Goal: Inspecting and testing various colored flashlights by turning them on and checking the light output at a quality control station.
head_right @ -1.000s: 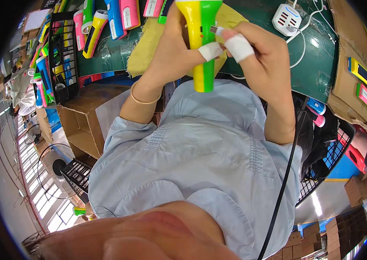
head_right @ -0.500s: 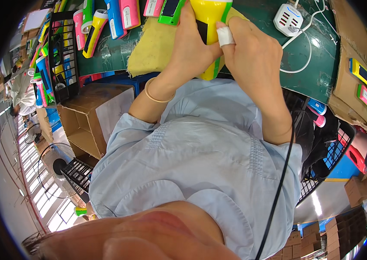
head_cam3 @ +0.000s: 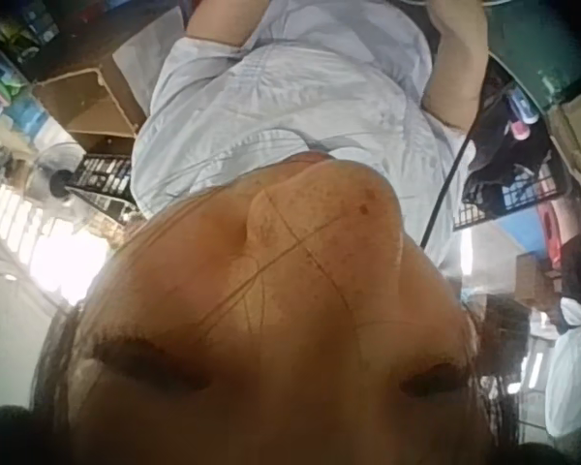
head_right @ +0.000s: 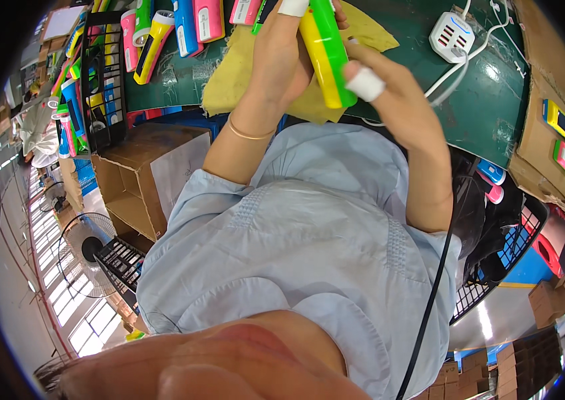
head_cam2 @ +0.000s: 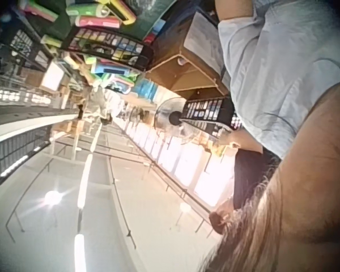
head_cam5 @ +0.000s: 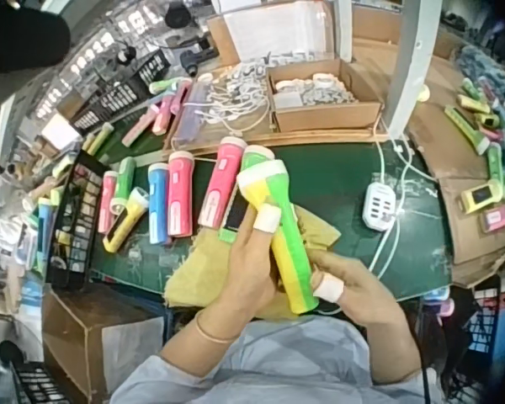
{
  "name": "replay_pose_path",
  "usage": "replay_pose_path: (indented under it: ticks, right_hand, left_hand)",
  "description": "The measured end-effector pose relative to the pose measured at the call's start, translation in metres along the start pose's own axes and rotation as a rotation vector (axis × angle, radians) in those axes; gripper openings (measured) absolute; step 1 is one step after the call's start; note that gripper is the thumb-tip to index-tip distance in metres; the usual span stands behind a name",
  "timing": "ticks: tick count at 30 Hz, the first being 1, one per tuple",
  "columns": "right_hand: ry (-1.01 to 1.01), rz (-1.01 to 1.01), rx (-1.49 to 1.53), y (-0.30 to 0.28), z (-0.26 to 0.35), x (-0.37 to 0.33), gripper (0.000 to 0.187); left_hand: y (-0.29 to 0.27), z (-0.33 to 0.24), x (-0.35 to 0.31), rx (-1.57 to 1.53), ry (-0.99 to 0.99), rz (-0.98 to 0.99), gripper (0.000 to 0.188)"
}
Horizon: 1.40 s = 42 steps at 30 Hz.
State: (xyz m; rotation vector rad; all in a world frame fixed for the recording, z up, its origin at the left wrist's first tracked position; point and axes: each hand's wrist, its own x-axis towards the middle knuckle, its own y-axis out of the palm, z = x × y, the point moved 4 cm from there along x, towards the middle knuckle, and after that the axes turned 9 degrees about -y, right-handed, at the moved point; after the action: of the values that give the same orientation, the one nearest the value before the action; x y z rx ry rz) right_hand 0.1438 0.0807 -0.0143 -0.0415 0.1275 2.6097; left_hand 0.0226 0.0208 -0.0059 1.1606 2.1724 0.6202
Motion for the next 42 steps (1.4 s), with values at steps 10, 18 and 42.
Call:
replay_pose_path:
  ticks: [10,18,42]
  right_hand:
    - [-0.651,-0.412,-0.947,0.013,0.021,-0.008,0.046]
    - [-0.407,-0.938,-0.955,-0.099,0.036,-0.009,0.031]
    - [-0.326,-0.330,0.024,0.015,0.033,0.055,0.048]
  left_hand:
    - [0.005,-0.013,0.006,-0.217,0.032,0.204,0.045]
    - [-0.045,-0.072,0.046,0.058,0.195,-0.046,0.030]
    - [-0.055,-0.156,0.087,1.591,0.096,-0.462,0.048]
